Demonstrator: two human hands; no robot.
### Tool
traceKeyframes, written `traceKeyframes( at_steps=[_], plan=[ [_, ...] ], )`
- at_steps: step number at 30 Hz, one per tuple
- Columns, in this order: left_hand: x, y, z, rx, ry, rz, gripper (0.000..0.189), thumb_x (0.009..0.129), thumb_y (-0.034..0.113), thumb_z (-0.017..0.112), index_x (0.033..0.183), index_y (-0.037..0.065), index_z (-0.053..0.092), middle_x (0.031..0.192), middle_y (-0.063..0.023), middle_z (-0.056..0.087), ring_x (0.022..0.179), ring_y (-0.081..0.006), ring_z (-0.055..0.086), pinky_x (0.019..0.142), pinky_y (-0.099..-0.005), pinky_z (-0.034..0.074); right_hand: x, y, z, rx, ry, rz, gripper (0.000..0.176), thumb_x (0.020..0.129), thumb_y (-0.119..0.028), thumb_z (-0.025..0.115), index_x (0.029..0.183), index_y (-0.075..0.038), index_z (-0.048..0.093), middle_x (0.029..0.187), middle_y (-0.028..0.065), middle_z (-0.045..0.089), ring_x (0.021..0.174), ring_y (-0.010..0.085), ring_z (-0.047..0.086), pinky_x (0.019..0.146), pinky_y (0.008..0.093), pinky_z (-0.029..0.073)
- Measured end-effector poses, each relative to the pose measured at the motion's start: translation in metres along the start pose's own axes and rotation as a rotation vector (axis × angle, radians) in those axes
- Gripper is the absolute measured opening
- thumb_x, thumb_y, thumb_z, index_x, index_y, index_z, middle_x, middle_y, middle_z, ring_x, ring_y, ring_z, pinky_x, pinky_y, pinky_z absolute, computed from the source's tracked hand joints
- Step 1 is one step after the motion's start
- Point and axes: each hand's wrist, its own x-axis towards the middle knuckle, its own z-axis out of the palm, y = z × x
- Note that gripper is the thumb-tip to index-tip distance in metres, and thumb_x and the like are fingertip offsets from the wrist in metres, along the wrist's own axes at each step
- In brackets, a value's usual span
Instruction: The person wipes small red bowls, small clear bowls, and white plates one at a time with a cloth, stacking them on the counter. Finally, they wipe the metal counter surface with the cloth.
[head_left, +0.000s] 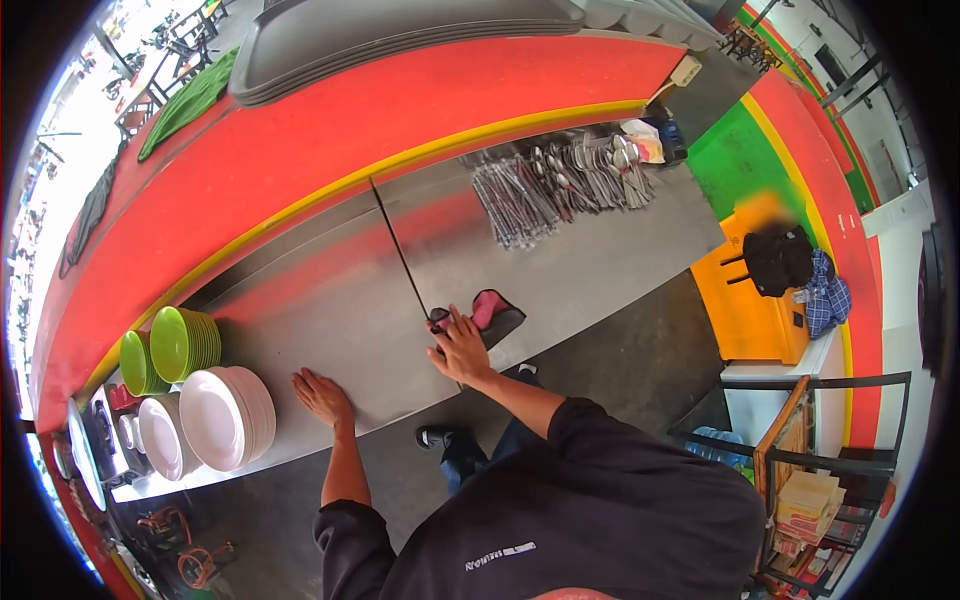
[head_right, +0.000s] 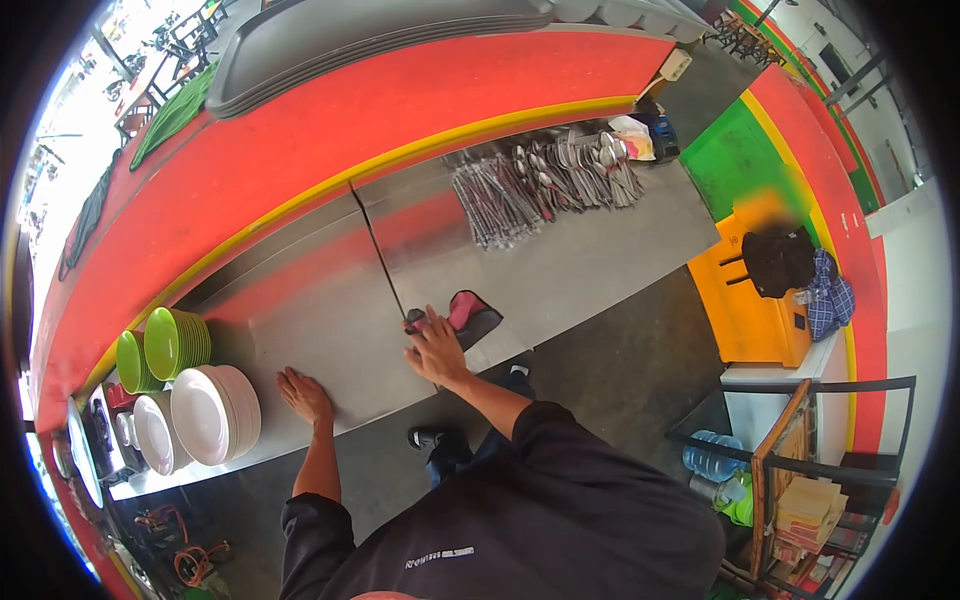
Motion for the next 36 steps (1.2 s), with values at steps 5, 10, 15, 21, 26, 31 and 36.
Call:
traceKeyframes(
  at_steps=[5,10,15,21,26,31,36],
  plan=[
    [-0.052,0.099,0.007,0.133,-0.085,-0.121,0.057,0.103,0.034,0.039,0.147,-0.002,0.037,0.155,-0.0272,0.028,0.143,-0.0439,0.026,0.116,-0.0519,0.023,0.002,0.025,-0.022,0.220,-0.111,-0.135,0.061,0.088,-0.030,0.063,0.141,-0.006,0.044,0.130,0.0209,0.050,0.134,0.0422,0.039,0.109,0.0534,0.033],
    [-0.123,0.228,0.018,0.116,-0.125,-0.182,0.066,0.103,0.044,0.034,0.152,0.000,0.027,0.159,-0.0268,0.020,0.147,-0.0445,0.017,0.119,-0.0521,0.015,-0.017,0.095,-0.050,0.728,-0.306,-0.108,0.074,0.093,-0.027,0.061,0.150,0.001,0.023,0.142,0.0240,0.046,0.134,0.0384,0.043,0.112,0.0472,0.034],
    [-0.153,0.318,0.028,0.161,-0.172,-0.216,0.071,0.104,0.046,0.031,0.155,0.000,0.014,0.160,-0.0290,0.010,0.148,-0.0447,0.012,0.119,-0.0528,0.012,-0.050,0.226,-0.111,0.632,-0.347,-0.252,0.054,0.093,-0.026,0.061,0.137,0.001,0.046,0.136,0.0234,0.052,0.131,0.0368,0.047,0.109,0.0471,0.037],
    [-0.154,0.389,0.058,0.108,-0.274,-0.233,0.082,0.101,0.055,0.031,0.156,0.000,0.004,0.158,-0.0342,0.000,0.149,-0.0468,0.001,0.118,-0.0561,0.006,-0.071,0.373,-0.181,0.492,0.053,0.052,0.046,0.087,-0.022,0.067,0.126,0.000,0.053,0.126,0.0228,0.056,0.123,0.0388,0.051,0.104,0.0458,0.041],
    [-0.146,0.439,0.060,0.099,-0.340,-0.240,0.088,0.099,0.060,0.032,0.156,0.000,0.000,0.156,-0.0374,-0.005,0.147,-0.0509,-0.004,0.117,-0.0587,0.003,-0.051,0.452,-0.229,0.427,0.205,0.267,0.044,0.083,-0.019,0.071,0.120,0.000,0.056,0.118,0.0191,0.059,0.110,0.0344,0.059,0.094,0.0411,0.048],
    [-0.150,0.435,0.058,-0.014,-0.338,-0.200,0.089,0.099,0.059,0.036,0.156,0.001,0.001,0.156,-0.0387,-0.006,0.146,-0.0519,-0.006,0.117,-0.0586,0.001,-0.031,0.516,-0.236,0.471,0.480,0.458,0.034,0.078,-0.009,0.074,0.108,0.000,0.060,0.098,0.0156,0.064,0.090,0.0280,0.066,0.079,0.0350,0.052],
    [-0.154,0.408,0.045,-0.113,-0.436,-0.020,0.090,0.096,0.055,0.045,0.156,0.000,0.005,0.155,-0.0397,-0.007,0.145,-0.0544,-0.008,0.117,-0.0591,0.001,-0.029,0.547,-0.232,0.207,0.650,0.382,0.029,0.077,-0.009,0.074,0.102,-0.001,0.063,0.093,0.0158,0.066,0.084,0.0314,0.067,0.075,0.0354,0.053]
  ],
)
